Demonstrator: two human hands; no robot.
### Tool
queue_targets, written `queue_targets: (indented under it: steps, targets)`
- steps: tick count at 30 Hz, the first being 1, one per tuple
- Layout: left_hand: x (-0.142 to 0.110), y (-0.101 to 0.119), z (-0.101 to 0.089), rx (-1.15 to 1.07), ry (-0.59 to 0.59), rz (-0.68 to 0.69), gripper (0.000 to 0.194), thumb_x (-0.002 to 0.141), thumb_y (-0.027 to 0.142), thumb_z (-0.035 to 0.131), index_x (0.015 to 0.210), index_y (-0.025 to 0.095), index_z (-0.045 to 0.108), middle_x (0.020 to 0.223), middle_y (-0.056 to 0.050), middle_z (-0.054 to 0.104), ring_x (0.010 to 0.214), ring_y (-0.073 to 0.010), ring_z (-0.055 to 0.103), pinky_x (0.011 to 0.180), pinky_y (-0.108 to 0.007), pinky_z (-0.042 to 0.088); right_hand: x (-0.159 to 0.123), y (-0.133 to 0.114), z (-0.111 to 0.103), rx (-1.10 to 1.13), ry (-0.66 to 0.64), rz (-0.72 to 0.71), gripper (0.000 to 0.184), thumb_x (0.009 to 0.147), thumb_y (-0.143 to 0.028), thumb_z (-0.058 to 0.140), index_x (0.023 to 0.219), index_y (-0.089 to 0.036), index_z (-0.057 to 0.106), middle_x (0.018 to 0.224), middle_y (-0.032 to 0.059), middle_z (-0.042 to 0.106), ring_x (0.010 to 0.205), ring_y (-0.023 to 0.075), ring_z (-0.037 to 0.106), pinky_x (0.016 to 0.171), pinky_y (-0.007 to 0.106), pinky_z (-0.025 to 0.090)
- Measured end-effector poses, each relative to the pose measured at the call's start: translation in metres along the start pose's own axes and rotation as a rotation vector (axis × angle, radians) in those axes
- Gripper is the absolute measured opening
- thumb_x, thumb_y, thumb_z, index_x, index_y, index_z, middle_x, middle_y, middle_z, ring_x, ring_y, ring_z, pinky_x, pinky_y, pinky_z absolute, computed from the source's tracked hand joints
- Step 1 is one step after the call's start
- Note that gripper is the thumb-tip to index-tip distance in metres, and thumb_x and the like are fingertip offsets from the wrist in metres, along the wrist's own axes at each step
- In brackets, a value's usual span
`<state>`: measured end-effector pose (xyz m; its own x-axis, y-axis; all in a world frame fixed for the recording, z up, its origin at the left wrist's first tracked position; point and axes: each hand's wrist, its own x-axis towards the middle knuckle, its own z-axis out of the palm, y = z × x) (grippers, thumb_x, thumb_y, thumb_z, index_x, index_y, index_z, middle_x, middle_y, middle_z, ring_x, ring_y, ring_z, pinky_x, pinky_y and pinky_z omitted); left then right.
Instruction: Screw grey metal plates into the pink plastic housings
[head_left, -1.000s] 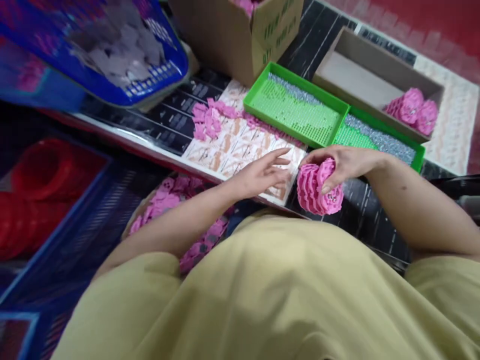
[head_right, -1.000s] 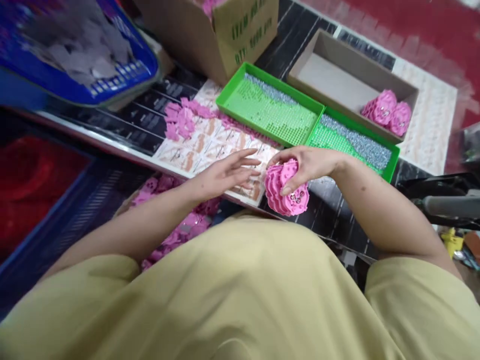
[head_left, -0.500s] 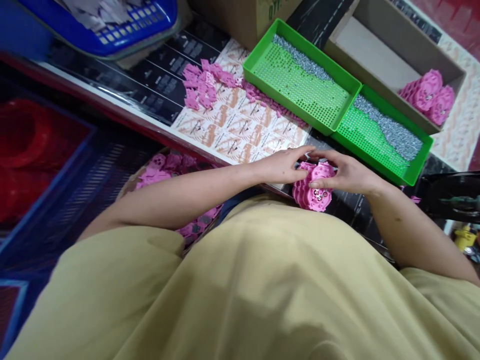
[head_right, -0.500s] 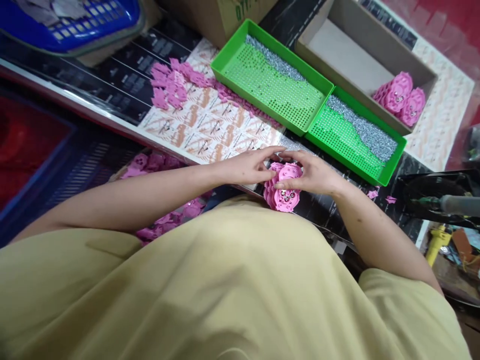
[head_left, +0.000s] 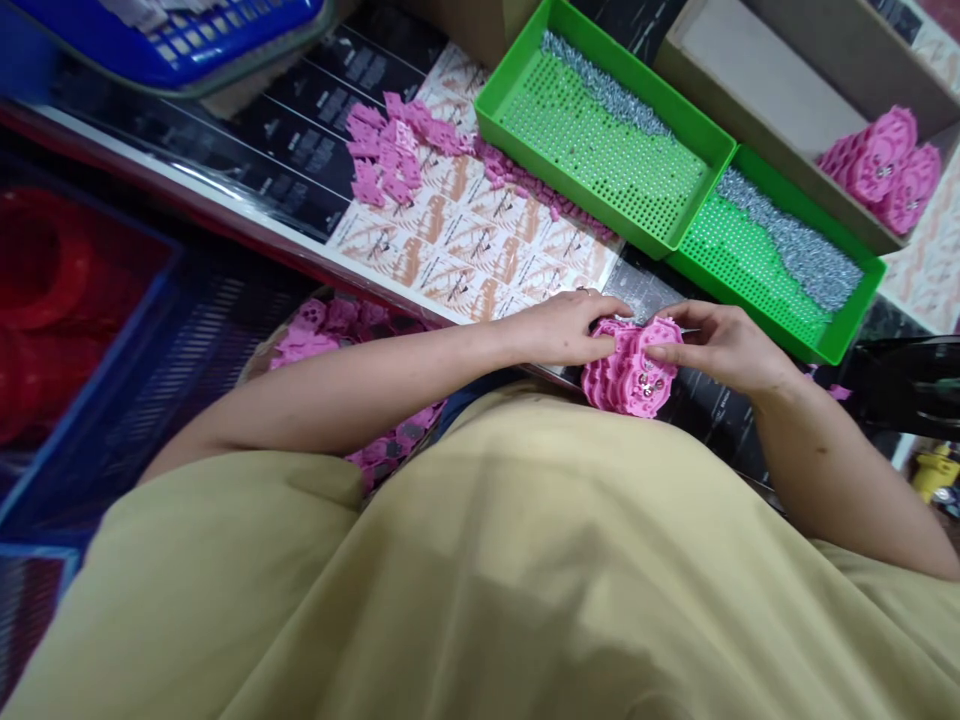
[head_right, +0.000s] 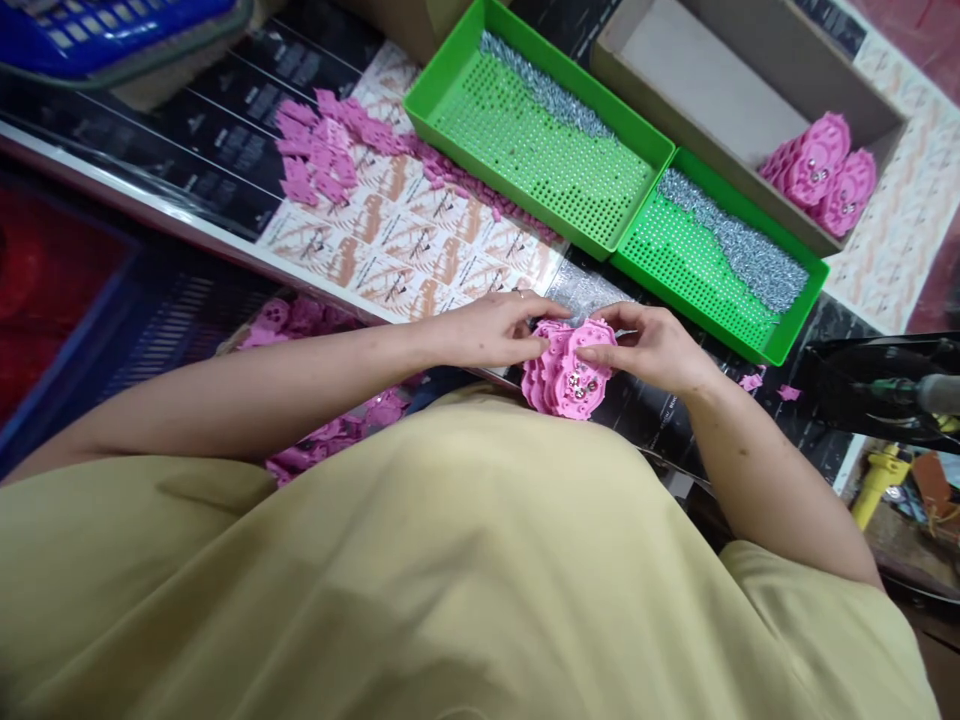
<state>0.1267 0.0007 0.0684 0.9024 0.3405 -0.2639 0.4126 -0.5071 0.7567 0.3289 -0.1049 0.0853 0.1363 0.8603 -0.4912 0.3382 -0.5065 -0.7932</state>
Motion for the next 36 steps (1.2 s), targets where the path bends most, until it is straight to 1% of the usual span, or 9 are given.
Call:
queue_targets:
  steps: [4, 9, 13, 19, 24, 28, 31, 34, 36]
  targets:
    - [0.003, -0.003, -0.001, 0.029, 0.003, 0.019, 0.049, 0.087, 0.021, 0.052, 0.135, 0.019, 0.063, 0.13, -0.004, 0.067, 0.12, -0.0197, 0.063, 0.108, -0.031, 0.046, -0.005, 0.005, -0.01, 0.138, 0.024, 0.049, 0.055, 0.043, -0.052, 0.097, 0.082, -0.023, 0.072, 0.076, 0.002, 0.072, 0.065, 0.0176, 0.064, 0.063, 0.035, 0.058]
    - [0.009, -0.009, -0.008, 0.057, 0.009, -0.035, 0.051, 0.086, 0.022, 0.051, 0.136, 0.018, 0.064, 0.13, -0.007, 0.068, 0.12, -0.0224, 0.063, 0.109, -0.034, 0.045, -0.015, 0.016, -0.028, 0.216, 0.164, 0.104, 0.055, 0.037, -0.052, 0.098, 0.076, -0.023, 0.072, 0.071, 0.0005, 0.07, 0.059, 0.0144, 0.06, 0.06, 0.032, 0.055]
    - [0.014, -0.014, -0.012, 0.085, 0.017, 0.007, 0.05, 0.086, 0.024, 0.051, 0.134, 0.018, 0.064, 0.13, -0.006, 0.068, 0.122, -0.0224, 0.062, 0.11, -0.034, 0.045, -0.023, 0.031, -0.035, 0.029, 0.23, 0.124, 0.054, 0.043, -0.056, 0.095, 0.081, -0.024, 0.075, 0.078, 0.0029, 0.074, 0.066, 0.0177, 0.064, 0.067, 0.036, 0.056]
    - [0.021, -0.013, -0.017, 0.159, 0.006, 0.071, 0.046, 0.086, 0.026, 0.052, 0.13, 0.02, 0.067, 0.125, -0.002, 0.07, 0.122, -0.0226, 0.062, 0.113, -0.036, 0.041, -0.025, 0.049, -0.024, -0.234, 0.272, 0.055, 0.063, 0.056, -0.073, 0.08, 0.092, -0.022, 0.078, 0.085, 0.0071, 0.075, 0.072, 0.0247, 0.064, 0.074, 0.046, 0.056]
    - [0.028, -0.008, -0.018, 0.266, -0.012, 0.074, 0.045, 0.087, 0.024, 0.05, 0.128, 0.021, 0.068, 0.12, -0.001, 0.072, 0.119, -0.0224, 0.064, 0.11, -0.037, 0.044, -0.025, 0.055, -0.022, -0.414, 0.364, -0.084, 0.054, 0.071, -0.067, 0.073, 0.102, -0.023, 0.08, 0.094, 0.0095, 0.071, 0.082, 0.0258, 0.064, 0.083, 0.045, 0.055]
    - [0.028, -0.006, -0.015, 0.329, 0.002, 0.127, 0.044, 0.09, 0.026, 0.045, 0.127, 0.021, 0.069, 0.119, -0.002, 0.071, 0.119, -0.0221, 0.064, 0.111, -0.038, 0.045, -0.023, 0.062, -0.024, -0.346, 0.386, -0.109, 0.055, 0.069, -0.064, 0.075, 0.103, -0.022, 0.08, 0.089, 0.0073, 0.071, 0.076, 0.0209, 0.062, 0.074, 0.038, 0.054]
    - [0.025, -0.007, -0.013, 0.347, 0.046, 0.14, 0.042, 0.092, 0.028, 0.045, 0.125, 0.022, 0.071, 0.122, -0.004, 0.069, 0.12, -0.0226, 0.062, 0.111, -0.039, 0.045, -0.023, 0.066, -0.026, -0.186, 0.388, -0.062, 0.063, 0.065, -0.067, 0.078, 0.105, -0.018, 0.08, 0.079, 0.0049, 0.07, 0.06, 0.0142, 0.055, 0.058, 0.031, 0.047]
    - [0.023, -0.007, -0.012, 0.35, 0.096, 0.126, 0.039, 0.093, 0.029, 0.047, 0.121, 0.023, 0.073, 0.122, -0.005, 0.067, 0.12, -0.023, 0.061, 0.109, -0.039, 0.045, -0.027, 0.064, -0.03, -0.022, 0.321, 0.001, 0.07, 0.06, -0.07, 0.081, 0.104, -0.016, 0.079, 0.063, 0.0007, 0.063, 0.047, 0.0087, 0.044, 0.045, 0.026, 0.036]
    - [0.022, -0.007, -0.011, 0.344, 0.112, 0.111, 0.039, 0.093, 0.029, 0.048, 0.12, 0.022, 0.074, 0.12, -0.006, 0.066, 0.117, -0.0234, 0.062, 0.107, -0.04, 0.046, -0.032, 0.061, -0.035, 0.062, 0.269, 0.01, 0.068, 0.058, -0.07, 0.083, 0.097, -0.015, 0.079, 0.059, -0.0001, 0.06, 0.045, 0.0074, 0.043, 0.043, 0.025, 0.034]
